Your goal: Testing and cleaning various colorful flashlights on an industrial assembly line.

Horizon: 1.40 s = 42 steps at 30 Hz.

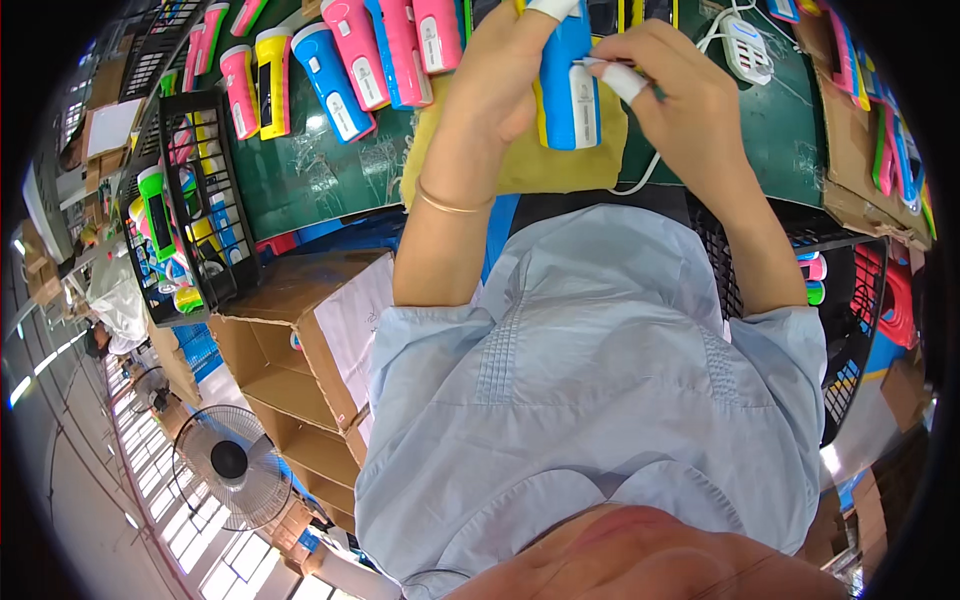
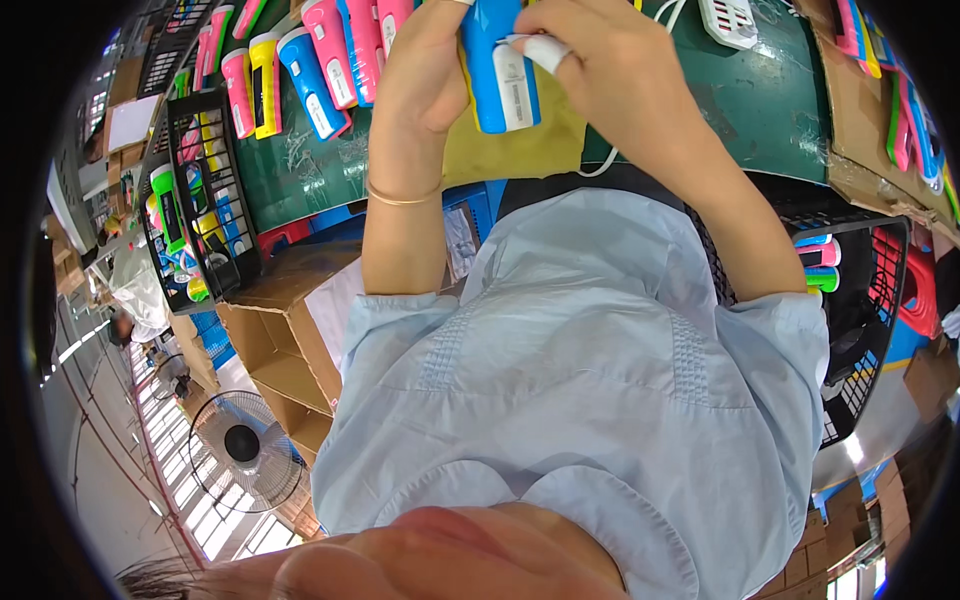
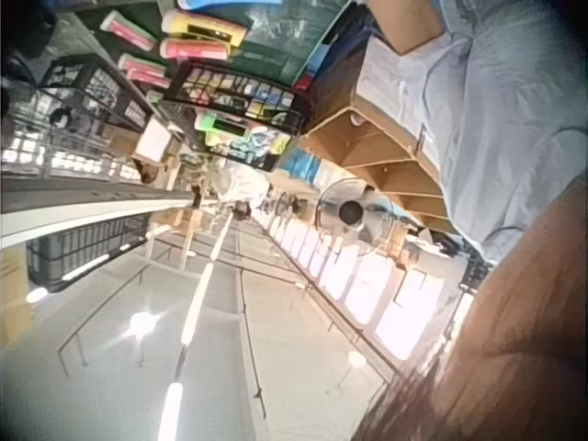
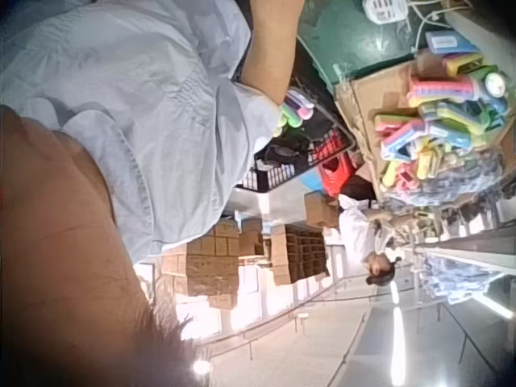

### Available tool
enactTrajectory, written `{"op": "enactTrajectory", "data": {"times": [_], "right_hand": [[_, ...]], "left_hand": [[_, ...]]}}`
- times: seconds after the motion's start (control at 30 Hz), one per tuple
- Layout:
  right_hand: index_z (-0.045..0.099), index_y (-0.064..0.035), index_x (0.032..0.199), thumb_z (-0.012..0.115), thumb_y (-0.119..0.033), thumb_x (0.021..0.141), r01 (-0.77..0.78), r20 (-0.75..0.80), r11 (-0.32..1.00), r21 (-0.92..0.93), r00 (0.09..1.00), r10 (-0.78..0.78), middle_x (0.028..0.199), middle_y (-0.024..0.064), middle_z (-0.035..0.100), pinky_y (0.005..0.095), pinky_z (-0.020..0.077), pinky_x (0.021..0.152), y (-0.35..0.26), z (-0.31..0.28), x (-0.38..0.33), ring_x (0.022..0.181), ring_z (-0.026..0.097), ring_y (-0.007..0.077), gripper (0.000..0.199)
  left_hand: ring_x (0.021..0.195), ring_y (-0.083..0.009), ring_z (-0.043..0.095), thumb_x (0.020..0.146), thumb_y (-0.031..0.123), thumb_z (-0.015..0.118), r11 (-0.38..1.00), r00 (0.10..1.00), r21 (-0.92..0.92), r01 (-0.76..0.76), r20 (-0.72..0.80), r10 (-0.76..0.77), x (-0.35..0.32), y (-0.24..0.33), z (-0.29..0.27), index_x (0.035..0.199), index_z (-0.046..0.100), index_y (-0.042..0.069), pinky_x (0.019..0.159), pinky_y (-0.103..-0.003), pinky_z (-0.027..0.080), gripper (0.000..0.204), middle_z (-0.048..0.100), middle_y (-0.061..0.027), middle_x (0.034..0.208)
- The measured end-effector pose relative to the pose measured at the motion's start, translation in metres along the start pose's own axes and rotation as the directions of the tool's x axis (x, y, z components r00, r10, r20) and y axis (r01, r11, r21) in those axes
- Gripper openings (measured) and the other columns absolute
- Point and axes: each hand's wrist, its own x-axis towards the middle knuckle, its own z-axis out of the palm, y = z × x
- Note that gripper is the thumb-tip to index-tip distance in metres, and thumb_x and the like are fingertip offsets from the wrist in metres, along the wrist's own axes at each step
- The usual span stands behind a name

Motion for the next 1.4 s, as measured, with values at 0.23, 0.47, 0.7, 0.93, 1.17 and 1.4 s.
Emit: {"op": "enactTrajectory", "data": {"times": [0.23, 0.47, 0.7, 0.93, 1.17, 1.4], "right_hand": [[0.061, -0.0009, 0.076, 0.065, -0.003, 0.07, -0.228, 0.636, 0.812, 0.537, 0.742, -0.212, 0.067, 0.0073, 0.057, 0.0292, 0.0441, 0.062, 0.004, -0.031, 0.03, 0.067, 0.057, 0.0206, 0.008], [0.058, 0.0002, 0.104, 0.062, -0.007, 0.07, 0.494, 0.278, 0.845, 0.204, 0.798, -0.534, 0.078, 0.0061, 0.05, 0.0313, 0.0432, 0.059, -0.013, -0.015, -0.036, 0.073, 0.052, 0.0206, 0.035], [0.051, -0.001, 0.111, 0.079, -0.017, 0.059, -0.148, 0.035, 0.958, 0.246, 0.989, 0.144, 0.083, 0.0086, 0.054, 0.0274, 0.0475, 0.062, -0.03, 0.0, -0.038, 0.07, 0.055, 0.0201, 0.061], [0.051, -0.0033, 0.113, 0.065, -0.021, 0.08, -0.344, 0.241, 0.749, 0.566, 0.938, 0.248, 0.096, 0.0132, 0.057, 0.0318, 0.0448, 0.076, 0.009, 0.013, -0.054, 0.09, 0.056, 0.0261, 0.041], [0.058, 0.0023, 0.09, 0.048, -0.014, 0.091, -0.383, 0.208, 0.831, 0.404, 0.923, 0.324, 0.078, 0.0103, 0.053, 0.0281, 0.0416, 0.069, 0.028, -0.017, -0.057, 0.073, 0.053, 0.0213, 0.02], [0.057, 0.0023, 0.083, 0.046, -0.015, 0.09, -0.336, 0.303, 0.82, 0.463, 0.93, 0.21, 0.07, 0.0071, 0.053, 0.0279, 0.0407, 0.058, 0.007, -0.023, -0.044, 0.063, 0.051, 0.0159, 0.022]], "left_hand": [[0.069, -0.0109, 0.055, 0.092, 0.034, 0.051, 0.979, 0.969, 0.097, -0.18, -0.153, 0.194, -0.016, -0.006, 0.007, 0.097, 0.055, 0.003, 0.06, -0.023, 0.046, 0.032, 0.056, -0.0041, 0.079], [0.07, -0.0176, 0.05, 0.09, 0.052, 0.04, 0.902, 0.983, -0.402, -0.157, 0.021, 0.18, -0.012, 0.008, 0.011, 0.11, 0.048, 0.008, 0.062, -0.031, 0.046, 0.049, 0.053, -0.0052, 0.086], [0.073, -0.0207, 0.052, 0.072, 0.079, 0.039, 0.734, 0.806, -0.492, -0.468, 0.103, 0.582, -0.018, -0.023, 0.019, 0.107, 0.044, 0.0, 0.072, -0.036, 0.045, 0.086, 0.056, -0.0088, 0.079], [0.092, -0.0192, 0.057, 0.065, 0.038, 0.079, 0.749, 0.83, 0.363, -0.554, 0.31, 0.464, -0.063, -0.032, -0.002, 0.111, 0.05, -0.001, 0.077, -0.03, 0.047, 0.067, 0.057, -0.0116, 0.1], [0.088, -0.0265, 0.06, 0.061, 0.016, 0.081, 0.153, 0.81, 0.858, -0.49, 0.383, 0.444, -0.076, -0.041, -0.009, 0.113, 0.048, 0.0, 0.077, -0.032, 0.048, 0.063, 0.056, -0.0135, 0.102], [0.09, -0.0212, 0.058, 0.077, 0.01, 0.066, 0.83, 0.993, 0.548, -0.103, 0.002, 0.122, -0.07, -0.025, 0.014, 0.126, 0.025, -0.001, 0.077, -0.031, 0.048, 0.065, 0.05, -0.0123, 0.104]]}}
